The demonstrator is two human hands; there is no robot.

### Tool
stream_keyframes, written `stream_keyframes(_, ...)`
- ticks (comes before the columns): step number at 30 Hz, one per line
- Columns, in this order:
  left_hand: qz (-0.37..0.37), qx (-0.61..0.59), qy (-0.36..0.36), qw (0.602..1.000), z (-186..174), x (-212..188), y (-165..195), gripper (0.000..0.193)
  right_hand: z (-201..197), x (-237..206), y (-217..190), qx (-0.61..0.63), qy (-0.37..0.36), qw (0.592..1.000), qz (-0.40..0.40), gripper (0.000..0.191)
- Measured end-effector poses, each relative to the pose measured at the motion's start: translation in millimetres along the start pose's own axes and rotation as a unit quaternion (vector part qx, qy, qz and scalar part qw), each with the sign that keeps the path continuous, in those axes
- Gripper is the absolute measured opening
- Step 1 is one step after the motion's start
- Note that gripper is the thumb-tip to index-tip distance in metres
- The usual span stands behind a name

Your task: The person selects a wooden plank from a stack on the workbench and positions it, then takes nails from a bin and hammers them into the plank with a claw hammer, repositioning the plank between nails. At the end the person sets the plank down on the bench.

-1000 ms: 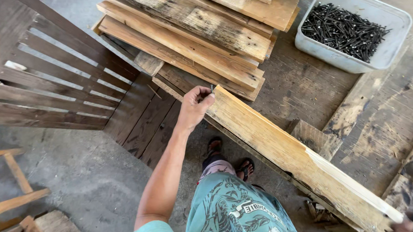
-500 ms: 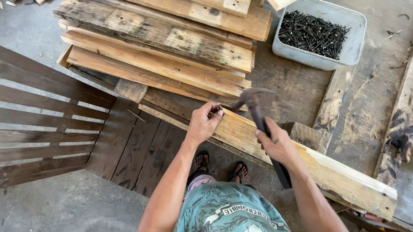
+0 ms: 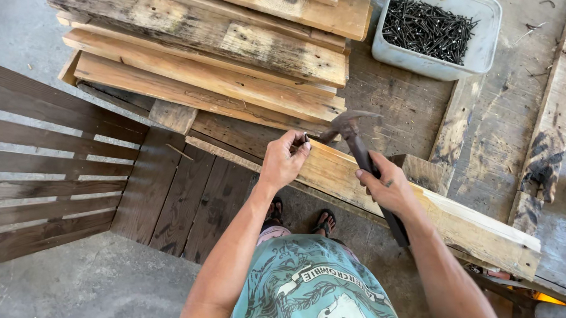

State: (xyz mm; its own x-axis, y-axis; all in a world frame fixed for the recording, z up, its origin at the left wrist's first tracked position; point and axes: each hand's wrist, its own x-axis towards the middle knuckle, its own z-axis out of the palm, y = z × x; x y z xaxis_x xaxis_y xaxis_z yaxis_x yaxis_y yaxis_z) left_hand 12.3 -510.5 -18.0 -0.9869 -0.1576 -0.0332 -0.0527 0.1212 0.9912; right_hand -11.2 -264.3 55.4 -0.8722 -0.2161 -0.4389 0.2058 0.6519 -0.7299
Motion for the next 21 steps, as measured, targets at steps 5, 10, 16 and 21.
stream_keyframes(5,-0.024,-0.009,-0.042,0.999,-4,3,-9,0.019,2,-21,14,0.137,0.100,0.985,-0.038,0.055)
stream_keyframes(10,-0.050,-0.183,-0.081,0.978,-10,8,-18,0.041,-4,-55,36,0.193,0.131,0.967,-0.104,0.057)
stream_keyframes(16,-0.116,-0.278,0.002,0.954,-50,-5,-4,0.025,1,-76,52,0.201,0.117,0.968,-0.088,0.056)
stream_keyframes(21,-0.081,-0.168,-0.006,0.982,-48,-9,4,0.023,11,-77,54,0.205,0.102,0.969,-0.090,0.057)
